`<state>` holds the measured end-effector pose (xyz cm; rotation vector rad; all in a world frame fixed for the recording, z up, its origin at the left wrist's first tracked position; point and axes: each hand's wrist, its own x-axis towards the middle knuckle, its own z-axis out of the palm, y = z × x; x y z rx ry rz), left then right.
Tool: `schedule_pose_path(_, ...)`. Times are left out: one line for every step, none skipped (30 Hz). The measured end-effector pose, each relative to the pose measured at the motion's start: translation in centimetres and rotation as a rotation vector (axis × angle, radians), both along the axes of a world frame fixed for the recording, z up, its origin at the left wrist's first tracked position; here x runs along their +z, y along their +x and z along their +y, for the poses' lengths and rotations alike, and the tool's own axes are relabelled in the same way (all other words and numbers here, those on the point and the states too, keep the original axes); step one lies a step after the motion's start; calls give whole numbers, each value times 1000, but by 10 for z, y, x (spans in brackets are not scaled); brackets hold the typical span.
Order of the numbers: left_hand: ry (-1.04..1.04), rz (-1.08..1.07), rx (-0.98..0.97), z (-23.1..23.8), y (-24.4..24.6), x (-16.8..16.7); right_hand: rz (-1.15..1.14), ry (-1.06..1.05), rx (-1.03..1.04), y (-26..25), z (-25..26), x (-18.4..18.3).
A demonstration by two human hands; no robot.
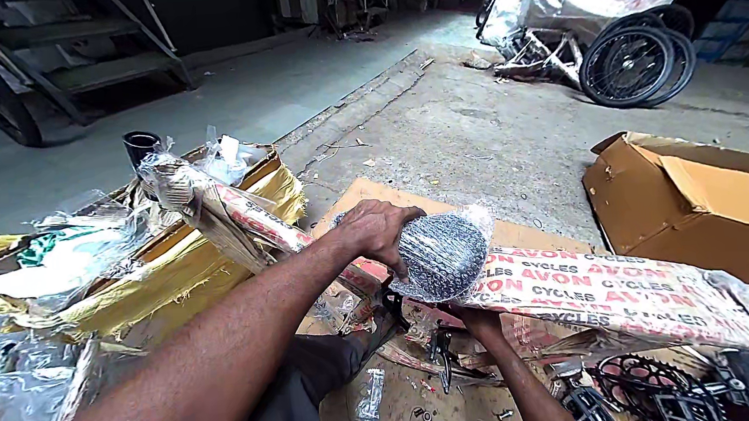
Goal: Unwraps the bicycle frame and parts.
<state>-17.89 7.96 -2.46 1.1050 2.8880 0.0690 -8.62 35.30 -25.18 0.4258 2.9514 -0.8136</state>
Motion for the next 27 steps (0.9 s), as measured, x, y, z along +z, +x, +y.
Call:
schedule_pose_path(1, -4, -3, 0, 0, 0, -20, 16, -2, -1, -2, 0)
schedule_pose_path(2, -2, -5, 0, 1, -1, -35, 23, -12, -3, -3, -1)
schedule_pose_path(9, 1, -7, -1, 1, -1, -29, 20, -25, -5, -4, -5)
schedule_pose_path(11, 4, -6, -1, 1, -2, -11, 13, -41, -7, -3, -9)
schedule_pose_path(10, 0, -4, -1, 1, -2, -12, 21, -47, -8, -3, -12)
schedule_pose_path(6, -4, -5, -1, 2, -2, -10, 23, -49, -8, -3, -13)
schedule_pose_path(4, -6, -4, -1, 2, -1, -4, 24, -52, -8, -3, -15)
schedule_pose_path(5, -9, -4, -1, 3, -1, 0, 44, -48, -8, -3, -16)
schedule_pose_path(7, -9, -4, -1, 3, -1, -2, 68, -46, -7, -3, -16)
schedule_pose_path(11, -8, -6, -1, 3, -1, 4, 79, -45, -8, -3, -15)
schedule_pose_path(15, -8, -6, -1, 2, -1, -1, 91, -44, -9, -5, -13)
schedule_pose_path(16, -11, -5, -1, 3, -1, -19, 112, -32, -9, -7, -11)
schedule_pose_path(13, -11, -4, -2, 3, -2, -28, 133, -20, -9, -8, -12)
schedule_pose_path(9, -13, -2, -1, 4, -1, -23, 133, -19, -8, -9, -12)
schedule_pose_path(6, -14, -1, -1, 4, -1, -5, 117, -24, -8, -9, -12)
schedule_pose_path(10, -12, -1, -1, 3, -1, 3, 101, -34, -7, -9, -13)
schedule_pose_path(15, -3, -4, -1, 3, -2, -1, 98, -42, -7, -9, -14)
schedule_pose_path(14, 4, -6, -1, 3, -3, -12, 103, -53, -7, -8, -14)
schedule_pose_path(13, 7, -7, -1, 3, -3, -29, 109, -67, -7, -9, -14)
schedule_pose_path(12, 5, -5, -1, 3, -3, -35, 115, -76, -7, -9, -14)
schedule_pose_path(11, 1, -2, -1, 3, -2, -23, 131, -74, -7, -9, -16)
schedule_pose_path(12, -3, -1, -1, 3, -2, -9, 163, -60, -7, -9, -18)
schedule_pose_path(12, -4, -1, -1, 3, -3, -12, 201, -37, -6, -9, -19)
schedule_pose_path(10, -3, 0, -1, 3, -3, -8, 227, -15, -6, -10, -19)
schedule_pose_path(8, -5, 2, -1, 4, -2, 0, 225, 8, -5, -11, -17)
schedule_pose_path(5, -11, 5, 0, 4, -1, 14, 221, 30, -4, -12, -14)
schedule_pose_path(1, -15, 8, 0, 5, 0, 17, 192, 51, -2, -13, -9)
